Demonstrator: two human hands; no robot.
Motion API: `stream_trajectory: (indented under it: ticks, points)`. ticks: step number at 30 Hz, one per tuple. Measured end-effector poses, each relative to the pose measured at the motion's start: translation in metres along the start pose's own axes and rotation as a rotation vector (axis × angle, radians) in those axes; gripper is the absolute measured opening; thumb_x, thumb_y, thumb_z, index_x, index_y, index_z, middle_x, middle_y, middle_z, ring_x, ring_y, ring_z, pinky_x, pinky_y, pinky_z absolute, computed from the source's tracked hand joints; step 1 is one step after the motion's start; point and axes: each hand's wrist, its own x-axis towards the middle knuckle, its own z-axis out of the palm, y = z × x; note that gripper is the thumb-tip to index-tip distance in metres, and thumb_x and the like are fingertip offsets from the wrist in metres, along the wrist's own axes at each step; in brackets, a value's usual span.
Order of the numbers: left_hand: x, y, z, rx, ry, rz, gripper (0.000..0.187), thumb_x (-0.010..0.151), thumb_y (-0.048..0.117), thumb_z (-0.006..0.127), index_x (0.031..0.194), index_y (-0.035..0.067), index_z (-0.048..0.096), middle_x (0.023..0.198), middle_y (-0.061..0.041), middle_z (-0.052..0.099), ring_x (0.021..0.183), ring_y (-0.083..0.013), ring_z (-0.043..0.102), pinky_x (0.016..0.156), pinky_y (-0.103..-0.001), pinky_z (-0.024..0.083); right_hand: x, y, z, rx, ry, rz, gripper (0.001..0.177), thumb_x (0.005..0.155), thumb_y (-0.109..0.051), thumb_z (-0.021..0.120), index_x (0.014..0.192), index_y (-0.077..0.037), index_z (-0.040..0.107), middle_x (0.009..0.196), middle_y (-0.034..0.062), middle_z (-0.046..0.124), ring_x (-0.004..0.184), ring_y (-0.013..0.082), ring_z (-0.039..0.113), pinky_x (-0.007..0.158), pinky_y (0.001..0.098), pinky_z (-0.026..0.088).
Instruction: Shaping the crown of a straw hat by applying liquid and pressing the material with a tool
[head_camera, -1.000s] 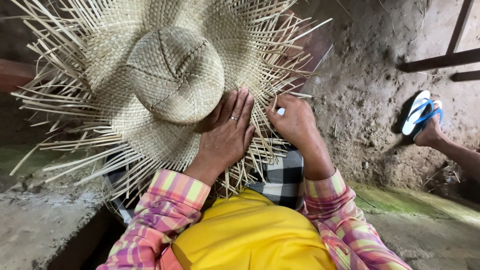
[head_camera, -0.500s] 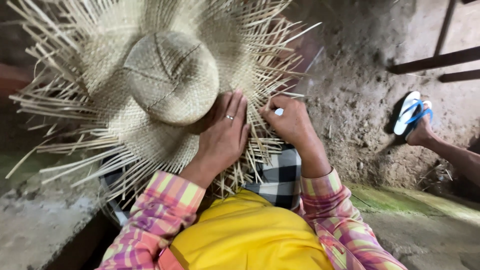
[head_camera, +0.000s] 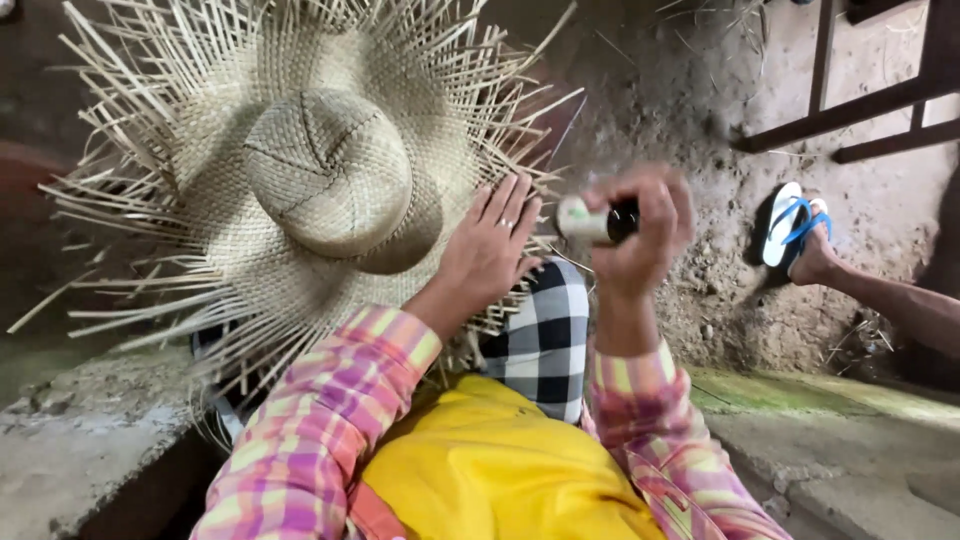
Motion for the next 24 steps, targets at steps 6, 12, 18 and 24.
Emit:
stream_trajectory:
  ticks: [6,12,18,24]
  points:
    - [-0.026,0.021,0.009,0.072,-0.118,0.100,0.038,0.092,0.026,0.061,0.117,-0.001,0.070,0.121,-0.023,0.069,0.139,-0.0438,0.049,0.123,-0.058,0.025,-0.026,0.021,0.089,-0.106,-0.275,0.063,0.034,0.098,-0.019,0.059,0.070,-0.005,0.071,0.072,0.0093,0.065,0.073,0.0172,0.061,0.076,0.0316,0.051]
    - [-0.022,0.018,0.000,-0.083,0.058,0.003,0.021,0.090,0.018,0.060,0.073,0.025,0.070,0.078,0.001,0.068,0.093,-0.0276,0.064,0.085,-0.039,0.041,-0.045,0.035,0.094,-0.014,-0.601,0.242,0.038,0.101,-0.022,0.054,0.074,-0.001,0.071,0.063,0.0088,0.059,0.058,0.0128,0.053,0.059,0.0285,0.048]
    - [-0.009,0.012,-0.076,-0.183,0.142,0.024,0.024,0.094,0.016,0.059,0.073,0.018,0.071,0.075,-0.003,0.064,0.089,-0.0287,0.060,0.094,-0.044,0.040,-0.021,0.056,0.124,-0.254,-0.620,0.103,0.042,0.102,-0.025,0.049,0.069,-0.009,0.070,0.062,0.0065,0.061,0.060,0.0196,0.060,0.068,0.0302,0.051]
    - [-0.031,0.014,-0.009,-0.168,0.101,0.078,0.014,0.098,0.021,0.054,0.102,0.014,0.066,0.106,-0.006,0.057,0.109,-0.0312,0.049,0.110,-0.050,0.031,0.025,0.127,0.174,-0.156,-0.546,-0.082,0.042,0.096,-0.024,0.047,0.061,-0.013,0.068,0.055,0.0029,0.061,0.056,0.0197,0.059,0.065,0.0324,0.050]
